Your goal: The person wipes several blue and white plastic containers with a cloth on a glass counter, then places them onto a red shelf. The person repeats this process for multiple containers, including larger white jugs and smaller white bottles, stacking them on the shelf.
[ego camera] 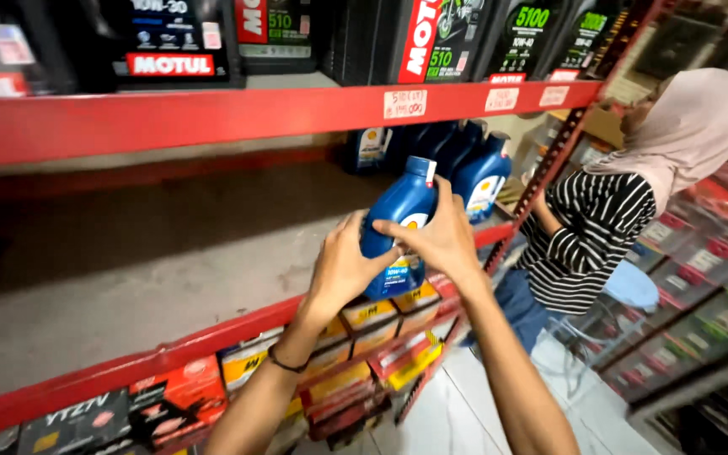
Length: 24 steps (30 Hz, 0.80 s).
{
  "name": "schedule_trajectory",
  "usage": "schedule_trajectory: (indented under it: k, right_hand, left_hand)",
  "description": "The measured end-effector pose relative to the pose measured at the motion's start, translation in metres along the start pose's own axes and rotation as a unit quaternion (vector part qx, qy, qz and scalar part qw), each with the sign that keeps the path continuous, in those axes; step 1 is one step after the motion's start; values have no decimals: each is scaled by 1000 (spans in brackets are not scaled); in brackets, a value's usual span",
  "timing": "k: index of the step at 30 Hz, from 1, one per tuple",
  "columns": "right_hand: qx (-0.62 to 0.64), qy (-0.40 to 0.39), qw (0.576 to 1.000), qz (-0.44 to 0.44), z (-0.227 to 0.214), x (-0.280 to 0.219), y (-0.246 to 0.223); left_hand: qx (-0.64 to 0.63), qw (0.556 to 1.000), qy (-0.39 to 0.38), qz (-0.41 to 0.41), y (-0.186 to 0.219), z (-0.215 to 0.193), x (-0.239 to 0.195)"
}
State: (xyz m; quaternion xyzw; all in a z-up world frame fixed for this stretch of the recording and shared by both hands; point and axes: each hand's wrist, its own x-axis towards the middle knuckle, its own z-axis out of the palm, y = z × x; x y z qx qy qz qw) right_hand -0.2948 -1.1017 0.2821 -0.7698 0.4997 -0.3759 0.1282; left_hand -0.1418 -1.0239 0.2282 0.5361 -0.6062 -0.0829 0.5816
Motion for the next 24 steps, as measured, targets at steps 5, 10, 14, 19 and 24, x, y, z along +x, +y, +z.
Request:
schedule_trajectory:
  k: [5,10,14,19,24]
  right_hand:
    - [20,-50,998,-36,-6,58,28]
    - [26,-17,992,-122,15,120,61]
    - [40,-14,992,-119,53,164,73]
    - [50,-42,993,-97,90,207,78]
    - [43,-52,995,-67,121,226,87]
  left_hand:
    - [37,998,31,39,-9,28,43]
    - [87,996,-3,-27,-64,65,95]
    - [203,974,102,-8,-144,105,135]
    - [270,946,59,-170,-214,140,183]
    - [88,950,114,-277,-218,149,183]
